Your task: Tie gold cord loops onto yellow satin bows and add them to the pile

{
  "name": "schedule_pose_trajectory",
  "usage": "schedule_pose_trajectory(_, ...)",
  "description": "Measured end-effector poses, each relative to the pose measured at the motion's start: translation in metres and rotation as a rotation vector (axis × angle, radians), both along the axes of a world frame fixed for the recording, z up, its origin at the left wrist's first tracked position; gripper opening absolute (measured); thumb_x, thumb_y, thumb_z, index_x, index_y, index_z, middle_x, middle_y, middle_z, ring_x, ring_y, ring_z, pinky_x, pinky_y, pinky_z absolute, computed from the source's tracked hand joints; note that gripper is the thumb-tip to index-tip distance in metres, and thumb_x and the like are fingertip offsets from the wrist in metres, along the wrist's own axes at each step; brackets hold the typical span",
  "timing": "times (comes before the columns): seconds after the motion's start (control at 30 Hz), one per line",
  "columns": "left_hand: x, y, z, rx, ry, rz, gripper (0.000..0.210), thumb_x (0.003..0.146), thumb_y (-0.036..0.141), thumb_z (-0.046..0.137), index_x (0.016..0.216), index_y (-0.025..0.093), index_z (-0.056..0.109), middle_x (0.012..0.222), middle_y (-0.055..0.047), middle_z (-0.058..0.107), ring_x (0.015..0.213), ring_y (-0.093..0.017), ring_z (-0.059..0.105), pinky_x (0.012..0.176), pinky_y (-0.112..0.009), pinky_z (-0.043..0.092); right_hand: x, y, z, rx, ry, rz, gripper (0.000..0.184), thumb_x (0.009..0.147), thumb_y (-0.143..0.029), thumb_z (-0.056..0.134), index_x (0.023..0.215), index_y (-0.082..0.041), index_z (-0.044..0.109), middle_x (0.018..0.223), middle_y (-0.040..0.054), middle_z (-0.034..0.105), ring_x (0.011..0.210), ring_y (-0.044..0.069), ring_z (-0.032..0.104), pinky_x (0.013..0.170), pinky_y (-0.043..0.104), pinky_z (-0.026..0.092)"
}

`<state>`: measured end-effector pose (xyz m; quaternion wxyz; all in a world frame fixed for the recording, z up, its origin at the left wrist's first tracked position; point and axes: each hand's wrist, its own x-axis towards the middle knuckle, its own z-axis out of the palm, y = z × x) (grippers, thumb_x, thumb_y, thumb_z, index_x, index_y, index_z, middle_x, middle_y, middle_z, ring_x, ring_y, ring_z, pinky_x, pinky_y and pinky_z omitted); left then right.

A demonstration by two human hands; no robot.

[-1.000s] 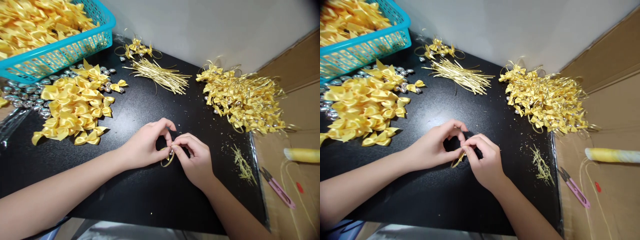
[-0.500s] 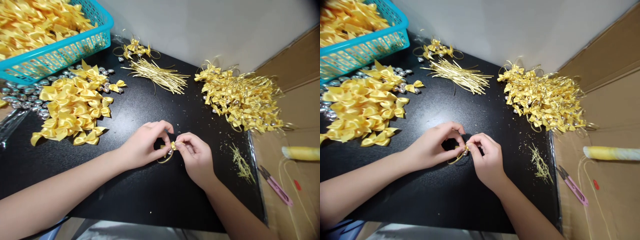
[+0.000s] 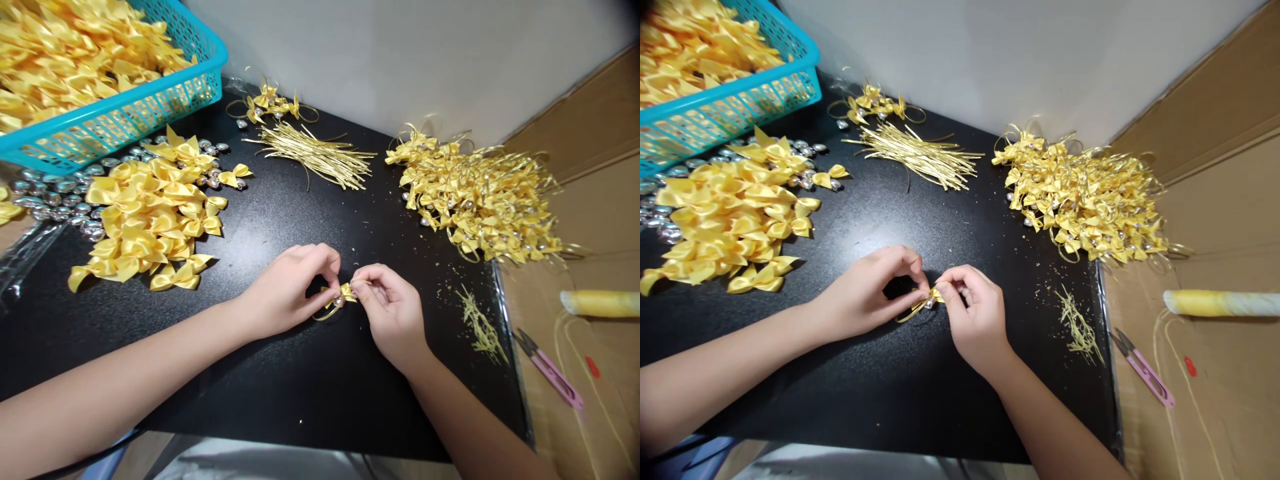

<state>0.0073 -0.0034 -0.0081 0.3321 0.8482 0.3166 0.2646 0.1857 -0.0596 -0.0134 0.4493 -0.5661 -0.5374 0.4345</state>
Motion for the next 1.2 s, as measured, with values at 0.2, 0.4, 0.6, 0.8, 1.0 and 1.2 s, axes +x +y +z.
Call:
schedule_pose_trajectory(0.2, 0.000, 0.000, -0.001, 0.009, 0.009, 0.001, 0.015, 0.087, 0.018, 0.056, 0.090, 0.022, 0.042, 0.079, 0.002, 0.068, 0.077, -0.017, 0.063, 0.075, -0.031, 0.043, 0.000, 0.001, 0.001, -0.001, -0.001, 0.011, 0.010, 0.087, -0.022, 0.057, 0.077, -0.020, 0.058, 0.075, 0.0009, 0.058, 0.068, 0.013, 0.056, 0.064, 0.025, 0.049)
schedule_pose_trajectory(0.4, -0.003, -0.002, 0.007, -0.045, -0.023, 0.013, 0.026, 0.076, 0.014, 0.062, 0.097, 0.020, 0.048, 0.087, 0.000, 0.067, 0.081, -0.016, 0.059, 0.074, -0.028, 0.043, 0.001, 0.002, 0.001, 0.006, -0.035, 0.007, 0.008, 0.086, -0.019, 0.057, 0.079, -0.020, 0.060, 0.078, 0.0006, 0.059, 0.071, 0.013, 0.058, 0.065, 0.025, 0.049)
schedule_pose_trajectory(0.6, -0.005, 0.000, 0.009, -0.058, 0.018, 0.032, 0.013, 0.075, 0.012, 0.057, 0.087, 0.018, 0.058, 0.081, 0.000, 0.065, 0.078, -0.016, 0.054, 0.074, -0.029, 0.042, 0.001, 0.002, 0.003, -0.009, -0.054, 0.009, 0.010, 0.086, -0.016, 0.057, 0.078, -0.021, 0.060, 0.078, -0.0007, 0.060, 0.072, 0.012, 0.059, 0.067, 0.024, 0.049)
schedule_pose_trajectory(0.8, -0.004, 0.001, 0.010, -0.059, 0.064, 0.005, 0.009, 0.077, 0.016, 0.059, 0.083, 0.017, 0.066, 0.079, -0.002, 0.065, 0.076, -0.017, 0.052, 0.074, -0.032, 0.040, 0.001, 0.002, 0.004, -0.003, -0.082, 0.025, 0.012, 0.086, -0.014, 0.057, 0.078, -0.021, 0.060, 0.077, -0.0014, 0.060, 0.071, 0.012, 0.058, 0.066, 0.024, 0.048)
schedule_pose_trajectory(1.0, -0.003, 0.000, 0.008, -0.058, 0.067, 0.010, 0.011, 0.078, 0.018, 0.059, 0.082, 0.019, 0.069, 0.076, -0.001, 0.062, 0.074, -0.017, 0.049, 0.072, -0.031, 0.038, 0.002, 0.001, 0.003, -0.003, -0.064, 0.026, 0.011, 0.087, -0.015, 0.057, 0.078, -0.022, 0.060, 0.078, -0.0018, 0.060, 0.071, 0.011, 0.058, 0.066, 0.024, 0.048)
schedule_pose_trajectory(1.2, -0.002, 0.001, 0.009, -0.069, 0.101, -0.009, 0.010, 0.080, 0.023, 0.061, 0.074, 0.020, 0.069, 0.073, -0.001, 0.059, 0.072, -0.016, 0.048, 0.070, -0.031, 0.035, 0.001, 0.002, 0.002, 0.005, -0.059, 0.023, 0.011, 0.087, -0.015, 0.057, 0.078, -0.022, 0.060, 0.078, -0.0017, 0.060, 0.072, 0.011, 0.057, 0.065, 0.023, 0.047)
